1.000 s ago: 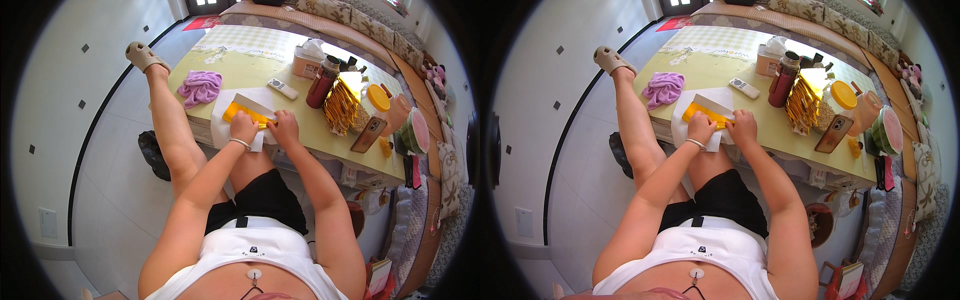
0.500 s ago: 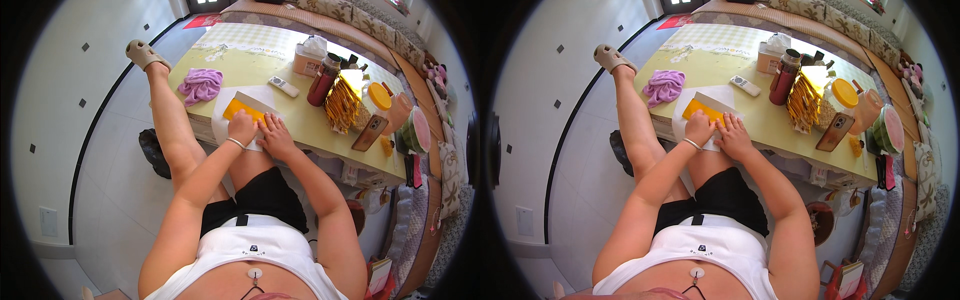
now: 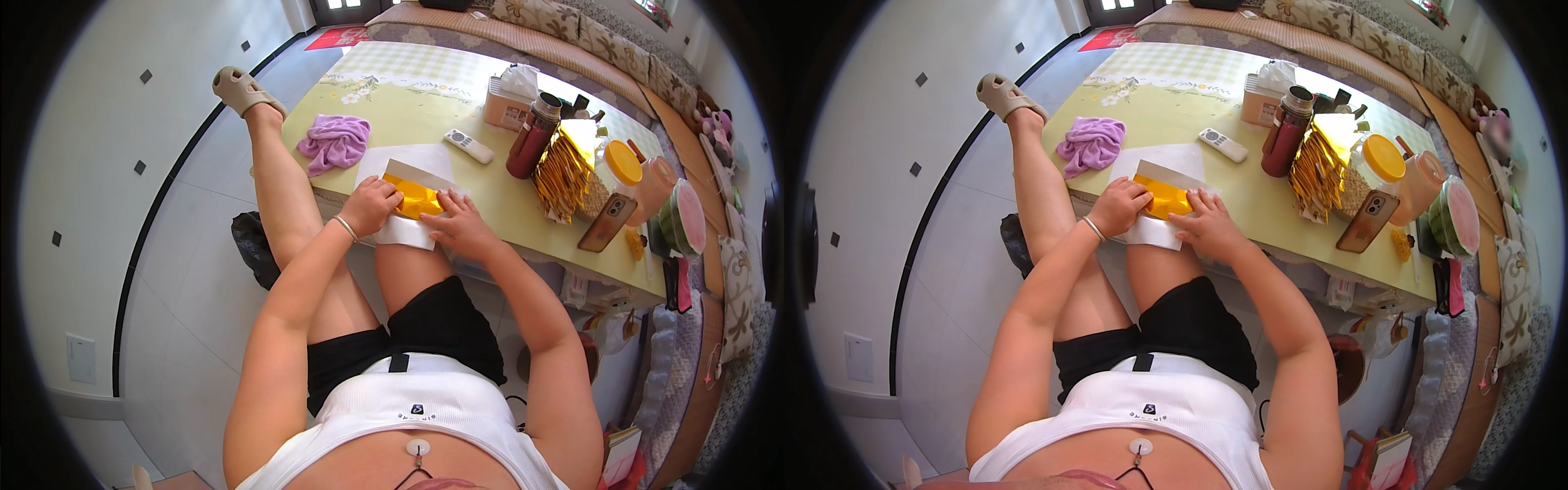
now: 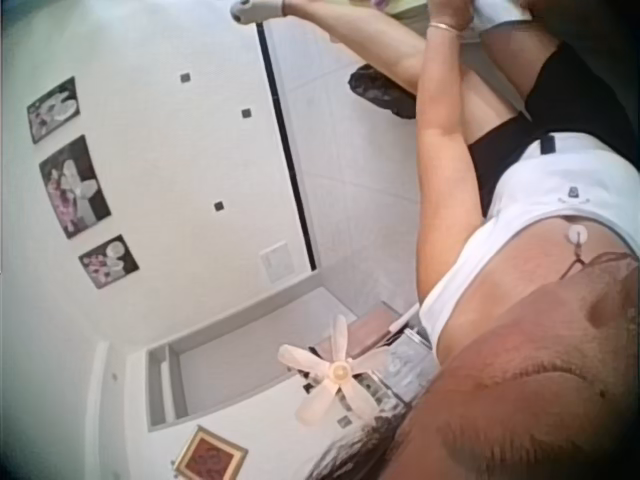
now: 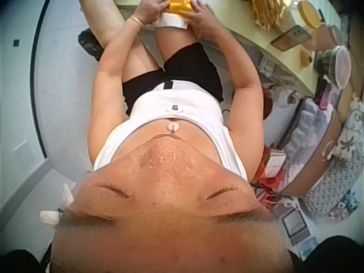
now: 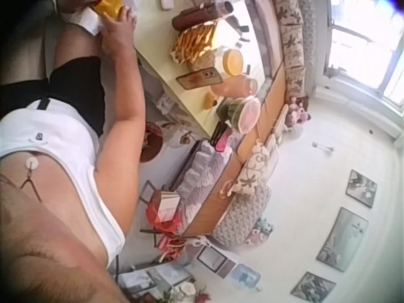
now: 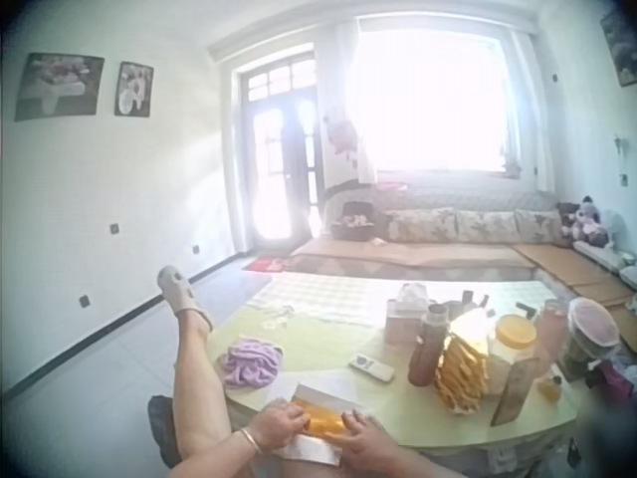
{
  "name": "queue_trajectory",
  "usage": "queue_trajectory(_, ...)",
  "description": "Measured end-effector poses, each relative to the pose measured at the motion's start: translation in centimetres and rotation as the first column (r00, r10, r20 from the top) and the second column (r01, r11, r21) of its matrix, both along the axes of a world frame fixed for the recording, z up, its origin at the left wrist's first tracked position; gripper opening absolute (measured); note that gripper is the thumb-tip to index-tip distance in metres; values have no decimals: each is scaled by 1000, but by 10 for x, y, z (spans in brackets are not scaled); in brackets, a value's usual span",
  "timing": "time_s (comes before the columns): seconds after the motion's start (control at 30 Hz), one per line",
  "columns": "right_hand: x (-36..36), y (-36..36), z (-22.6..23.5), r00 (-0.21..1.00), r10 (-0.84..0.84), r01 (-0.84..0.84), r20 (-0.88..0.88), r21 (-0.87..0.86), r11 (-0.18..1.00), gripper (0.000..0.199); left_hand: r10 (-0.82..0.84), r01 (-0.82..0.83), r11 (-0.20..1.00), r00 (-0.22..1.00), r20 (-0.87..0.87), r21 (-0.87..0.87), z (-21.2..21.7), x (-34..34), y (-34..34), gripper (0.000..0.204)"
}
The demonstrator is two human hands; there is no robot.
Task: The person sits on the floor and folds a yellow sheet of paper on top of a white sheet. They repeatedly fold the yellow paper into smaller sections, pressing down on the creases to flatten them. The person occasionally lifts the paper to inspect the folds before continuing.
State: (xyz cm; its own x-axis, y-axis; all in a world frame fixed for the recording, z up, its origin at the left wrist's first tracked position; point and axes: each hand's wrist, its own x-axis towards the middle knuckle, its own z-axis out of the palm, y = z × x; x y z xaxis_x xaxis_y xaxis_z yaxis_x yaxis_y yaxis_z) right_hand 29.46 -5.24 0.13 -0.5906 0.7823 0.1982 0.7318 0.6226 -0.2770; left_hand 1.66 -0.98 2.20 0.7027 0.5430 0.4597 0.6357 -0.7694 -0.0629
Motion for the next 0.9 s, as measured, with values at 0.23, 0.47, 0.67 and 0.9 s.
queue_trajectory(0.23, 20, 35, 13, 991, 100, -80, -88, 208, 975, 35, -52, 60, 997, 983, 174, -40, -1, 9, -4, 18)
queue_trajectory(0.47, -26, 20, 21, 915, -1, 26, -404, 56, 998, 23, 57, 20, 967, 955, 291, -255, -6, 33, -12, 15)
queue_trajectory(0.67, -40, 11, 3, 888, 10, 123, -460, 258, 958, 20, 250, -77, 913, 882, 399, -401, -17, 2, -5, 16)
queue_trajectory(0.9, -55, 17, -14, 838, -153, 302, -524, 212, 929, 17, 477, -271, 837, 786, 392, -476, -19, 11, 3, 13)
